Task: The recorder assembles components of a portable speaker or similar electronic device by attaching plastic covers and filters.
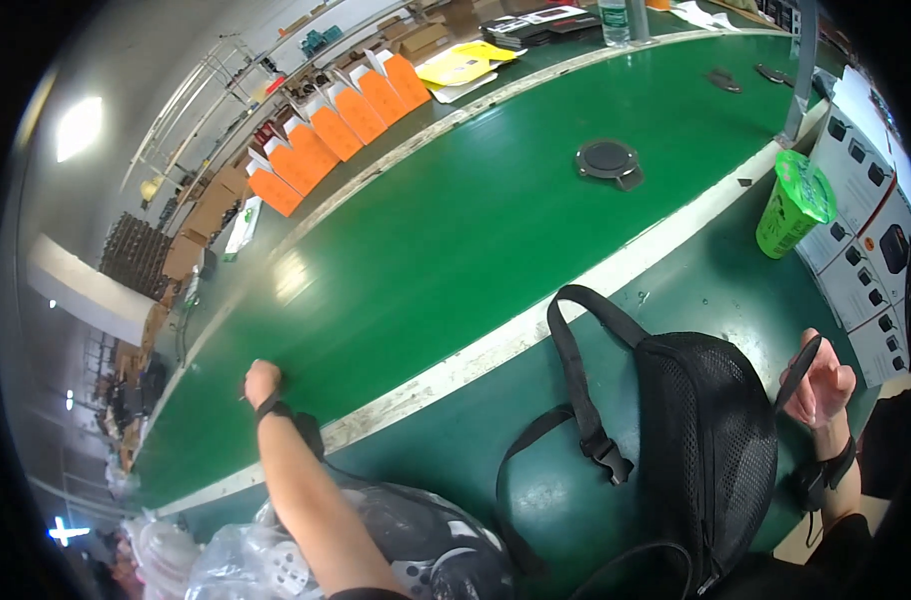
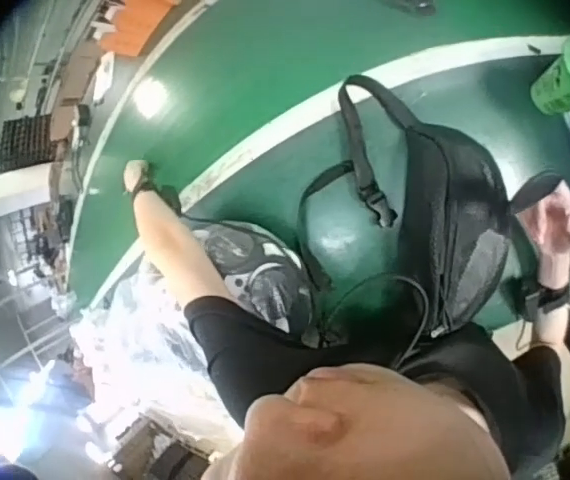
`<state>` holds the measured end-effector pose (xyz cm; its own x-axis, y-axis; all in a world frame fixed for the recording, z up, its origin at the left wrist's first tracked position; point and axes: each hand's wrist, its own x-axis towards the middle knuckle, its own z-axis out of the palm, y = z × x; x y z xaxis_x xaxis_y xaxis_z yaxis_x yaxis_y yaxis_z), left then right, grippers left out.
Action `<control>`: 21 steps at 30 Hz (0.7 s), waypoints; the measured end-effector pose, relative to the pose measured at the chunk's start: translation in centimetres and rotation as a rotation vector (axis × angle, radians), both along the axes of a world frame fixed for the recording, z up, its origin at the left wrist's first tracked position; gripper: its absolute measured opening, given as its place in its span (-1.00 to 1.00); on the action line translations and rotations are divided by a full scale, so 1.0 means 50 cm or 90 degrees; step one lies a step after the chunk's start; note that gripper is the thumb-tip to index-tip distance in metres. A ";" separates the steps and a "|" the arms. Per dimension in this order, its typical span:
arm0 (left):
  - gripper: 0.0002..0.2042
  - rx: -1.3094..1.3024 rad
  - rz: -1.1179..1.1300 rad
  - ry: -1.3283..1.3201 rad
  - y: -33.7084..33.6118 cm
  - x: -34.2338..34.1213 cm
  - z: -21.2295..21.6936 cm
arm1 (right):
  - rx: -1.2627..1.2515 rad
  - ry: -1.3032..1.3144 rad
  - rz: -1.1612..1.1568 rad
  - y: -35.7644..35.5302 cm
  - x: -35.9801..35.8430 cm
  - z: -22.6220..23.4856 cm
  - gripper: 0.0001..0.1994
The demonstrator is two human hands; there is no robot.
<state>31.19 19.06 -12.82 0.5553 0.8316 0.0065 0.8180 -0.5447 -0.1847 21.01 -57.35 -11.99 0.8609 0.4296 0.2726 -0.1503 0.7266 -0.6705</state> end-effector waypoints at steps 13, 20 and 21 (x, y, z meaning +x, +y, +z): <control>-0.09 -0.059 -0.025 -0.116 0.055 -0.049 -0.016 | -0.021 0.031 0.005 -0.014 -0.011 0.016 -0.73; -0.64 -0.009 -0.131 -0.173 0.020 0.034 0.007 | 0.005 -0.028 0.028 0.003 0.002 0.036 -0.58; -0.72 -0.108 -0.183 -0.219 -0.028 0.057 0.041 | 0.001 -0.013 0.013 0.008 0.004 0.038 -0.57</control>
<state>34.02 17.67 -10.78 0.7522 0.6501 0.1078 0.6280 -0.7568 0.1815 21.22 -56.95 -10.10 0.8459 0.4468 0.2912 -0.1516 0.7250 -0.6719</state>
